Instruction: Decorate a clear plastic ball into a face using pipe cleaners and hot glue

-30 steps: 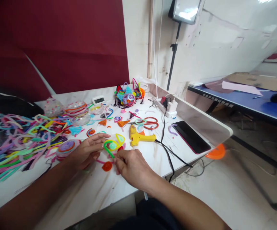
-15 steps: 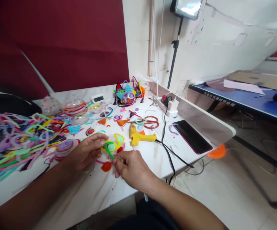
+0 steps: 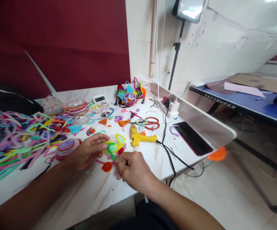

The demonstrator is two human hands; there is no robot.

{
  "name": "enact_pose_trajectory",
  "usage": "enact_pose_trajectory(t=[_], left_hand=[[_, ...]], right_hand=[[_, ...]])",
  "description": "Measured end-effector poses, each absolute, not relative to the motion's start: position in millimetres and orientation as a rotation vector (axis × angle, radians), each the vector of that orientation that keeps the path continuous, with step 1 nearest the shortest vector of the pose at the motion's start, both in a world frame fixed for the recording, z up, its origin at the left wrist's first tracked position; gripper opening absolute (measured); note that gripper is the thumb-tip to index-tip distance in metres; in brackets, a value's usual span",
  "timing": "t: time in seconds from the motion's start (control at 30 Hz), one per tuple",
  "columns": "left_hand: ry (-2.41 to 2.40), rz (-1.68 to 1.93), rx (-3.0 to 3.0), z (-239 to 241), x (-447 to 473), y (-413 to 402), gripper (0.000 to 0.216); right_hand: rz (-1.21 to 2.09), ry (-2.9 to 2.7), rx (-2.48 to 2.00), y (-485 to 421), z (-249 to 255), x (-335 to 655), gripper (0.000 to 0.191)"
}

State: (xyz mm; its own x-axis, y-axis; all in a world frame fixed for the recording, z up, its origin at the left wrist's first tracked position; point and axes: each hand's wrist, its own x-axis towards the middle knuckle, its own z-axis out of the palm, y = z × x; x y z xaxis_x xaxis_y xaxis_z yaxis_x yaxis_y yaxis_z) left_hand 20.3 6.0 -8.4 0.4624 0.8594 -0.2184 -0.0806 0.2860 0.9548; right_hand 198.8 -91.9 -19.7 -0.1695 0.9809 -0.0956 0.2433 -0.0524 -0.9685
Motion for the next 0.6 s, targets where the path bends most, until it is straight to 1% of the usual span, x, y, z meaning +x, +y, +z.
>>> enact_pose_trajectory(t=[0.2, 0.4, 0.5, 0.6], left_hand=[[0.886, 0.758, 1.096, -10.7, 20.0, 5.5, 0.04], [0.902, 0.765, 1.091, -10.5, 20.6, 5.0, 0.039], [0.9, 0.77, 1.094, -11.9, 21.3, 5.1, 0.038], [0.894, 0.774, 1.098, -13.5, 21.6, 5.3, 0.036]], right_hand=[[1.279, -1.479, -1.359, -91.7, -17.7, 200.7, 0.024], [1.29, -1.484, -1.353, -90.0, -18.5, 201.9, 0.02], [1.233, -1.54, -1.384, -90.5, -17.1, 202.9, 0.02], [1.095, -1.646, -1.447, -92.4, -13.1, 203.7, 0.021]])
